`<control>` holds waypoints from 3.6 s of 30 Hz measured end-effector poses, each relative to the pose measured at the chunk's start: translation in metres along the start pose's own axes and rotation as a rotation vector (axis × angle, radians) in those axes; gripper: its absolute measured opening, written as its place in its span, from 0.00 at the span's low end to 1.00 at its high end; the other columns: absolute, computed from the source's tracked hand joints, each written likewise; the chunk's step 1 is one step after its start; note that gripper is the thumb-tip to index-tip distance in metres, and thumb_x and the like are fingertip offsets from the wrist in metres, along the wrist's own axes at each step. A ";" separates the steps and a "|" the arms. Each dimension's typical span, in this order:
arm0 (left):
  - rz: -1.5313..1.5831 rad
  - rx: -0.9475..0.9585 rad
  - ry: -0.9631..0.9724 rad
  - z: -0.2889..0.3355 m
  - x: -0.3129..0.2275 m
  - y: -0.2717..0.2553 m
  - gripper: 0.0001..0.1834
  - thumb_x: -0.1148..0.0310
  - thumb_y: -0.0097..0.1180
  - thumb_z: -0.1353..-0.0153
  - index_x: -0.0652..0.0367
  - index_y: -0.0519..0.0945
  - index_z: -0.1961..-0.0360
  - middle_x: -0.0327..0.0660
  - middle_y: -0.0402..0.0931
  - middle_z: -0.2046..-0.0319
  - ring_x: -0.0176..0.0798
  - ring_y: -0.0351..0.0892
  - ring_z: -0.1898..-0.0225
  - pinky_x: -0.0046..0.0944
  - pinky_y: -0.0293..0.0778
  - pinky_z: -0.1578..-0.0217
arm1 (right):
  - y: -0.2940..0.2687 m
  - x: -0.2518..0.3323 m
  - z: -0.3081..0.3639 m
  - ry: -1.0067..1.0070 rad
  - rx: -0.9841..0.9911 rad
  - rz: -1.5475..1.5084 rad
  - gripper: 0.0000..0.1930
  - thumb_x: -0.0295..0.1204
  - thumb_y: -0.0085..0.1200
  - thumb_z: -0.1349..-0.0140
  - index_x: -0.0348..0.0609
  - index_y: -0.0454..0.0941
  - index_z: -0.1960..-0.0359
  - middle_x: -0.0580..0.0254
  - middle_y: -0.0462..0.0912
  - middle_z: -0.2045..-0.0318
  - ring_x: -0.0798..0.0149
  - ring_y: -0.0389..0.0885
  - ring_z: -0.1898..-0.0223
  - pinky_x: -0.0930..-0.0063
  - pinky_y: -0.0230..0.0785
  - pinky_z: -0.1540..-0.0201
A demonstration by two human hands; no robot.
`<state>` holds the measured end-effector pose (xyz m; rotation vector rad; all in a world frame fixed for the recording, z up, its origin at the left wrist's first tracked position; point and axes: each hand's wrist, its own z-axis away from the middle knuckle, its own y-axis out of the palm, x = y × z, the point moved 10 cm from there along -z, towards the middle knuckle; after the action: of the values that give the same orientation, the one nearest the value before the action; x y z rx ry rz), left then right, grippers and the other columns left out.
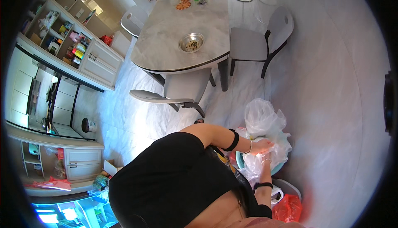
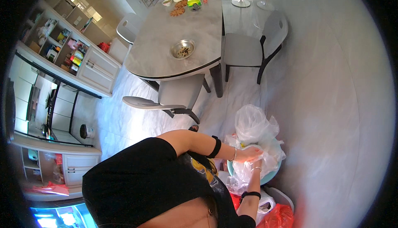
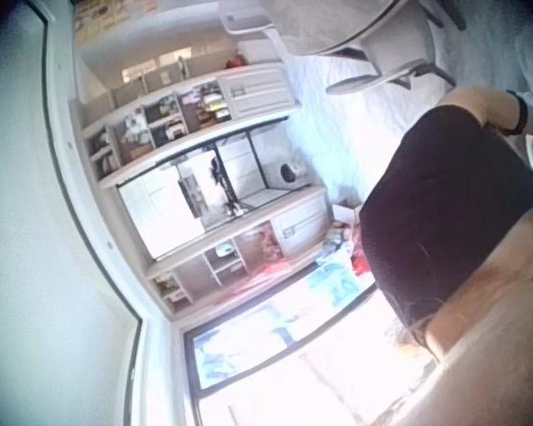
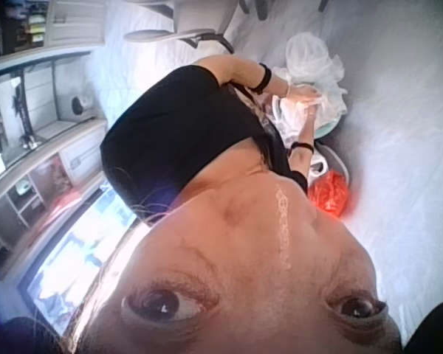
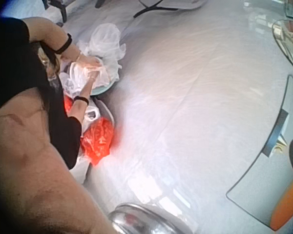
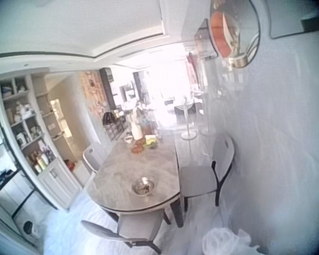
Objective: The person moves from a balcony area into a dining room and sorts items from plastic bags into a metal bowl on a table. They repeatedly open bags, remove small items, and place them into the bowl.
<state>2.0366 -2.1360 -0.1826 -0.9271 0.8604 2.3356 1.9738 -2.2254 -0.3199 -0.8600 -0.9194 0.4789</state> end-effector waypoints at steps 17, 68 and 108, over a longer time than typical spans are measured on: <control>0.124 -0.268 -0.221 0.035 -0.052 -0.145 0.16 0.52 0.51 0.43 0.53 0.70 0.64 0.34 0.68 0.65 0.35 0.69 0.63 0.39 0.67 0.69 | -0.161 0.191 0.096 0.240 0.562 -1.499 0.09 0.36 0.41 0.33 0.47 0.67 0.67 0.74 0.62 0.83 0.82 0.52 0.89 0.90 0.44 0.91; 0.686 -0.124 -0.121 0.309 -0.088 -0.436 0.14 0.69 0.49 0.39 0.58 0.72 0.52 0.42 0.75 0.58 0.38 0.73 0.56 0.39 0.69 0.52 | 0.121 0.508 -0.010 -0.008 0.468 -1.401 0.11 0.32 0.43 0.40 0.41 0.73 0.76 0.69 0.71 0.79 0.75 0.68 0.77 0.81 0.62 0.74; -2.112 0.761 0.874 0.062 -0.001 0.050 0.32 0.57 0.61 0.58 0.53 0.72 0.49 0.47 0.64 0.46 0.51 0.54 0.38 0.68 0.43 0.42 | -0.095 0.016 0.166 0.430 -0.543 -0.241 0.05 0.32 0.49 0.48 0.48 0.77 0.74 0.59 0.77 0.62 0.50 0.79 0.66 0.58 0.71 0.67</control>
<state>1.9799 -2.1273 -0.1274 -1.2908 0.3644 -0.2138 1.8438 -2.1975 -0.1820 -1.2632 -0.7431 -0.1791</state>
